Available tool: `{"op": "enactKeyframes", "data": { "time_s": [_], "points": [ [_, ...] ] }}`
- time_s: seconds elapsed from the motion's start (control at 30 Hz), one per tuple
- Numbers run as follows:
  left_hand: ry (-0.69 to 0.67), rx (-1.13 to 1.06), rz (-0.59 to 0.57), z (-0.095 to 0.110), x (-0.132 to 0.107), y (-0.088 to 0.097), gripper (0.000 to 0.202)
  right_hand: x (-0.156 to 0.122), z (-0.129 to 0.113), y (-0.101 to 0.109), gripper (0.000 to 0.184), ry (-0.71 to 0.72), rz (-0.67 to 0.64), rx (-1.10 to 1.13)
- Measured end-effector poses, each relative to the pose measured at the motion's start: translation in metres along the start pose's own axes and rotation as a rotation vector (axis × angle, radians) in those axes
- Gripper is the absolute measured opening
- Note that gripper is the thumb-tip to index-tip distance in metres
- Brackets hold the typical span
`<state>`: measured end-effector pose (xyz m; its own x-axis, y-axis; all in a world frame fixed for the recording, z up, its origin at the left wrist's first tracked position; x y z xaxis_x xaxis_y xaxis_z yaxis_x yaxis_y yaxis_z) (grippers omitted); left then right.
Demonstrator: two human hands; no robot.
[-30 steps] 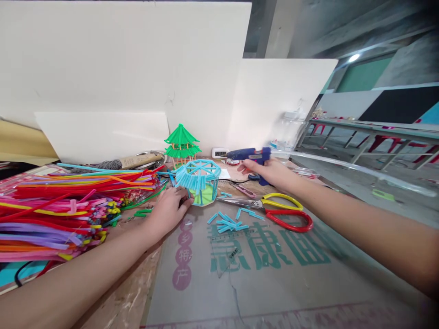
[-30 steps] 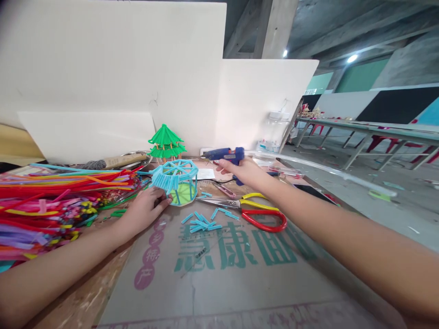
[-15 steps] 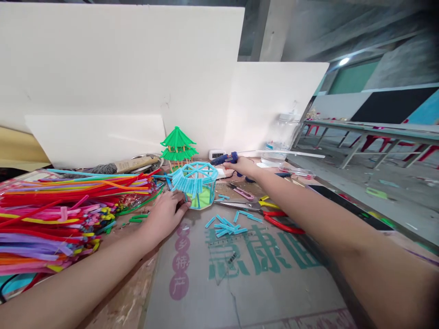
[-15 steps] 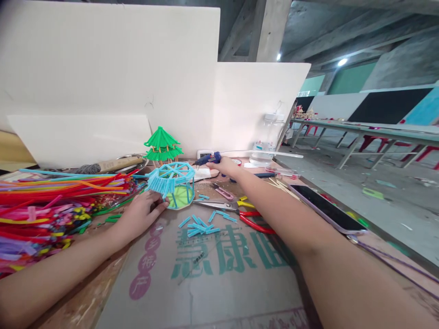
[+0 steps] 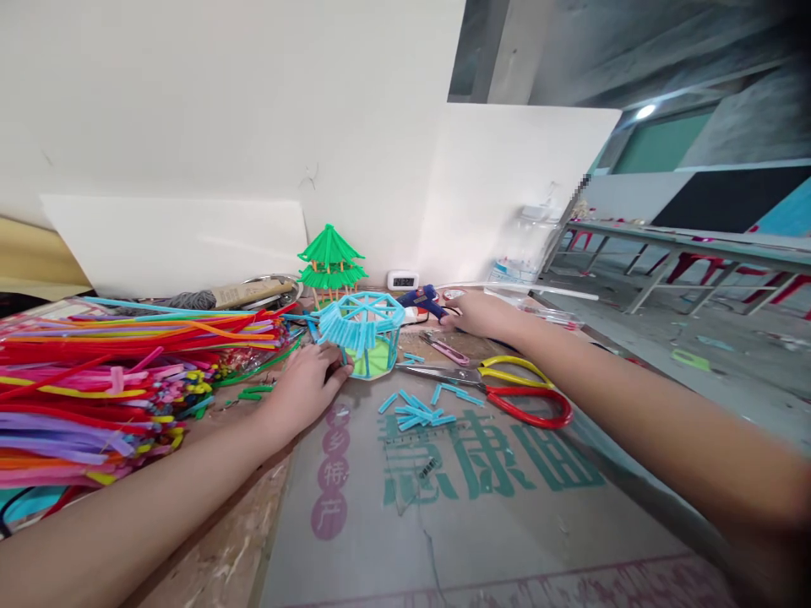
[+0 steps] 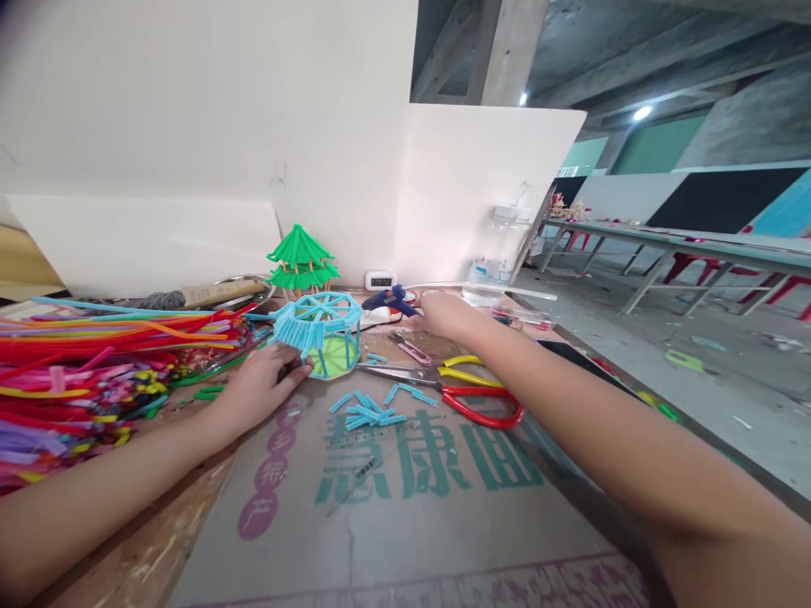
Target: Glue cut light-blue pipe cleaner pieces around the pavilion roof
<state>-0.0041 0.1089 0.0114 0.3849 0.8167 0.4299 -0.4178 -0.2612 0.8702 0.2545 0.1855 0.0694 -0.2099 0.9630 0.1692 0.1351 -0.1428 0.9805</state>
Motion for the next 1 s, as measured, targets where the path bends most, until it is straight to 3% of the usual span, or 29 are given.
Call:
{"op": "enactKeyframes", "data": {
  "time_s": [0.1, 0.17, 0.27, 0.37, 0.47, 0.57, 0.63, 0.7, 0.83, 1.0],
  "points": [
    [-0.002, 0.007, 0.002, 0.000, 0.000, 0.000, 0.029, -0.035, -0.027, 0.010, 0.025, 0.083, 0.030, -0.062],
    [-0.003, 0.008, 0.003, 0.000, 0.000, 0.000, 0.029, -0.059, -0.066, 0.012, 0.025, 0.330, 0.052, -0.009],
    [-0.001, 0.008, 0.009, 0.001, 0.000, 0.001, 0.028, -0.086, -0.110, 0.004, 0.018, 0.550, 0.025, 0.126],
    [-0.003, 0.007, 0.014, 0.002, 0.000, 0.002, 0.029, -0.095, -0.131, -0.005, 0.016, 0.635, -0.007, 0.140],
    [-0.004, 0.002, 0.010, 0.002, 0.000, 0.002, 0.029, -0.079, -0.111, 0.004, 0.022, 0.518, 0.054, 0.124],
    [-0.010, -0.005, 0.006, 0.002, 0.000, 0.001, 0.028, -0.044, -0.058, 0.020, 0.023, 0.311, 0.131, 0.068],
    [-0.015, -0.009, 0.010, 0.002, 0.001, 0.001, 0.028, -0.021, -0.027, 0.016, 0.026, 0.289, 0.061, 0.052],
    [-0.017, -0.010, 0.016, 0.002, 0.001, 0.001, 0.029, -0.004, -0.007, 0.000, 0.040, 0.339, -0.064, 0.080],
    [-0.005, -0.012, 0.012, 0.001, 0.000, 0.001, 0.030, 0.016, 0.008, -0.030, 0.050, 0.384, -0.156, 0.144],
    [0.002, 0.000, -0.001, 0.002, 0.000, 0.001, 0.031, 0.026, 0.004, -0.045, 0.038, 0.393, -0.124, 0.222]
  ]
}}
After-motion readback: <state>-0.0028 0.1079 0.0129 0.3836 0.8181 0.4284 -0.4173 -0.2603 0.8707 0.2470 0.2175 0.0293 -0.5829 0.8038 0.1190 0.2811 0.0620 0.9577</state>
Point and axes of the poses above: each hand's wrist, its own x-axis towards the middle knuckle, its own y-axis out of the back of the hand, z = x × y, the point moved 8 cm from there along x, towards the middle knuckle, and after that the axes turned 1 degree about z, right-handed, at the moved point
